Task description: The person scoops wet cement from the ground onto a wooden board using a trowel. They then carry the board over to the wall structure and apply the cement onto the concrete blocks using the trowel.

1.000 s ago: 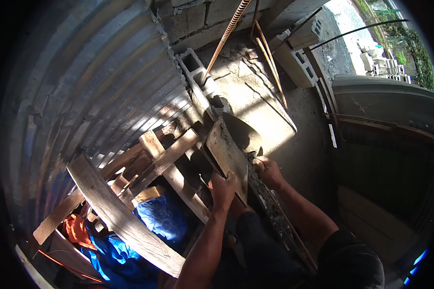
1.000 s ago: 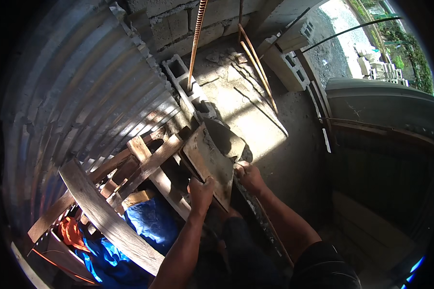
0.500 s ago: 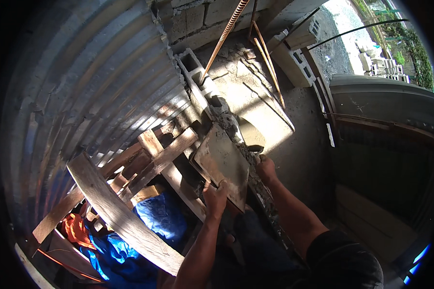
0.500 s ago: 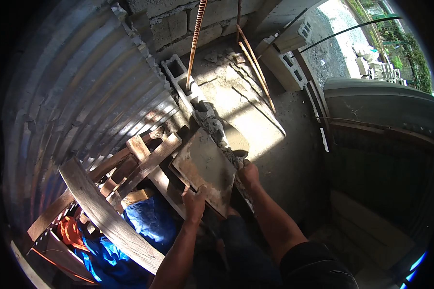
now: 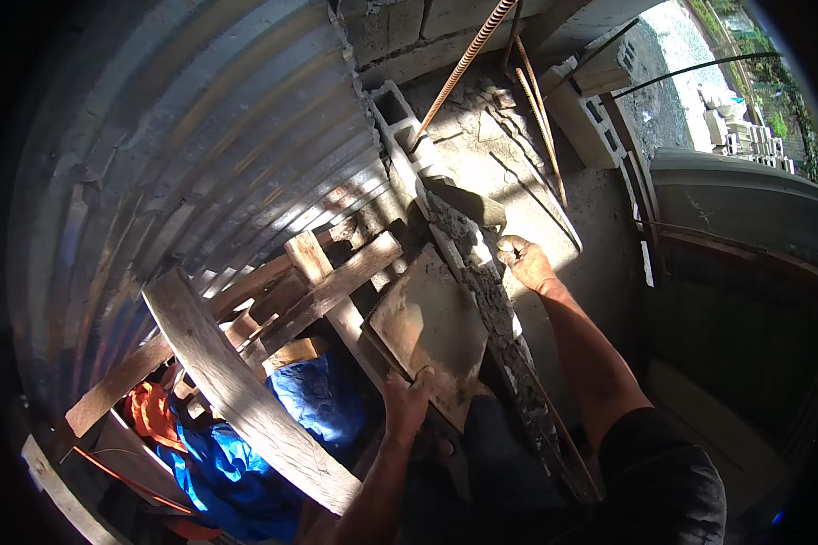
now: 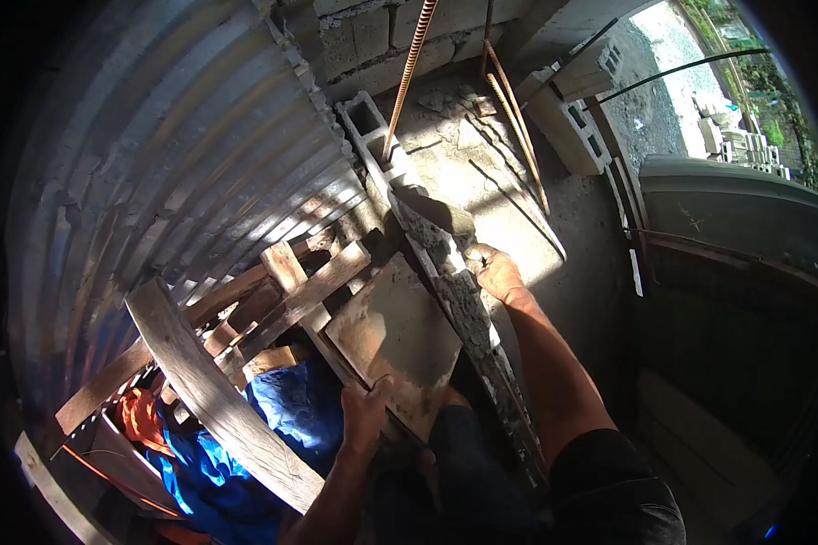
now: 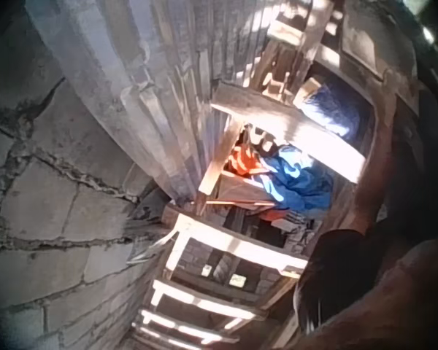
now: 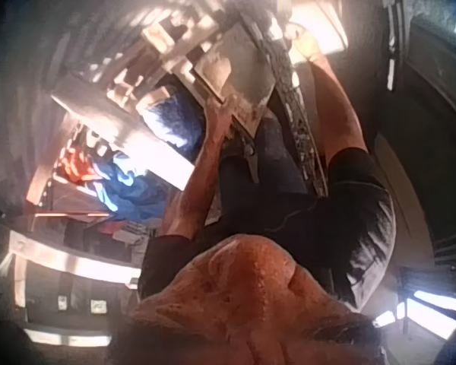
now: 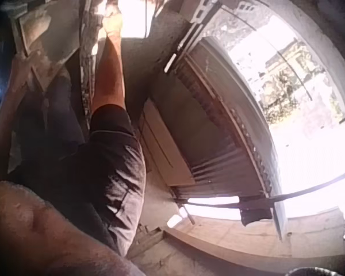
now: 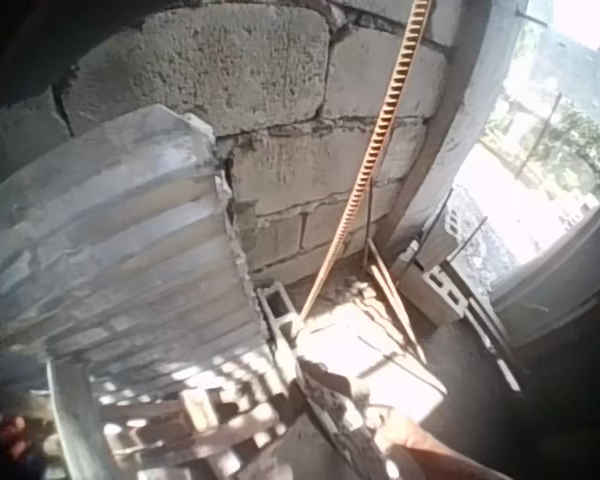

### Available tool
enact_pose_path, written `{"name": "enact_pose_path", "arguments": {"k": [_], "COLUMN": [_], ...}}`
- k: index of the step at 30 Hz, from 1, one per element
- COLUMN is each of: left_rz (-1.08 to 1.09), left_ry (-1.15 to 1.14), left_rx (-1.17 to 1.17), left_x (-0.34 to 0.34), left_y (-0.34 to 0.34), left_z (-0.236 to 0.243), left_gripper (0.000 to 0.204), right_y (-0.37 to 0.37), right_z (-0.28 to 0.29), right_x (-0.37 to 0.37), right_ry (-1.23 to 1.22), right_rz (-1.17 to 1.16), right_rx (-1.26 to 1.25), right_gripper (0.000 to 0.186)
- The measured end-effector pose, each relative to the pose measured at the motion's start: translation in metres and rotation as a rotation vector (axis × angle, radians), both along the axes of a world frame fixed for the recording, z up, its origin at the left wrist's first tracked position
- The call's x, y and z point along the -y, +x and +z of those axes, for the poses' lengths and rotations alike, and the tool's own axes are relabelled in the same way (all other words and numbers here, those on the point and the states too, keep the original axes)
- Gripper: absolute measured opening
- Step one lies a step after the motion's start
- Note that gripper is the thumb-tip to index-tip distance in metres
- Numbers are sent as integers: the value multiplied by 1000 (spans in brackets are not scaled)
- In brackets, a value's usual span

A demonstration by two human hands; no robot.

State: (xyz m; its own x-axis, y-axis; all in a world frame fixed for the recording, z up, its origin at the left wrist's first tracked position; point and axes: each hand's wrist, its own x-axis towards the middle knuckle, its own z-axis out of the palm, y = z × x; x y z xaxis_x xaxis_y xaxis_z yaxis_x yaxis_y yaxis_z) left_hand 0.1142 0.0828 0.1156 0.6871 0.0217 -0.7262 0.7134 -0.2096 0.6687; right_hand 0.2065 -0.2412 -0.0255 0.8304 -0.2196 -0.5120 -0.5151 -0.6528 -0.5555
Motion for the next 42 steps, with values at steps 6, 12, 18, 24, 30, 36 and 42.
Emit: {"name": "enact_pose_path", "arguments": {"k": [6, 12, 18, 24, 30, 36, 42], "left_rz": [74, 174, 428, 376, 479, 537, 687], "left_ry": [-64, -82, -152, -142, -76, -8, -132], "left_rx": [-83, -58, -65, 134, 191, 321, 498], "left_x": [-15, -41, -76, -127, -156, -180, -184], "left_y": [-2, -16, -56, -134, -204, -271, -355], "left_z": [5, 29, 88, 124, 181, 249, 287], "left_gripper": [30, 32, 24, 22, 22, 35, 30], "right_y": [20, 89, 67, -77, -287, -448, -558], "right_z": [-15, 4, 47, 42, 54, 275, 358], "right_x": [30, 46, 7, -84, -192, -269, -261], "right_ry": [-469, -541, -471, -278, -60, 11, 146], "right_rz": [455, 547, 384, -311, -570, -257, -69], "right_rx": [-185, 7, -102, -36, -57, 29, 89], "right_gripper": [31, 35, 37, 40, 40, 40, 38]}}
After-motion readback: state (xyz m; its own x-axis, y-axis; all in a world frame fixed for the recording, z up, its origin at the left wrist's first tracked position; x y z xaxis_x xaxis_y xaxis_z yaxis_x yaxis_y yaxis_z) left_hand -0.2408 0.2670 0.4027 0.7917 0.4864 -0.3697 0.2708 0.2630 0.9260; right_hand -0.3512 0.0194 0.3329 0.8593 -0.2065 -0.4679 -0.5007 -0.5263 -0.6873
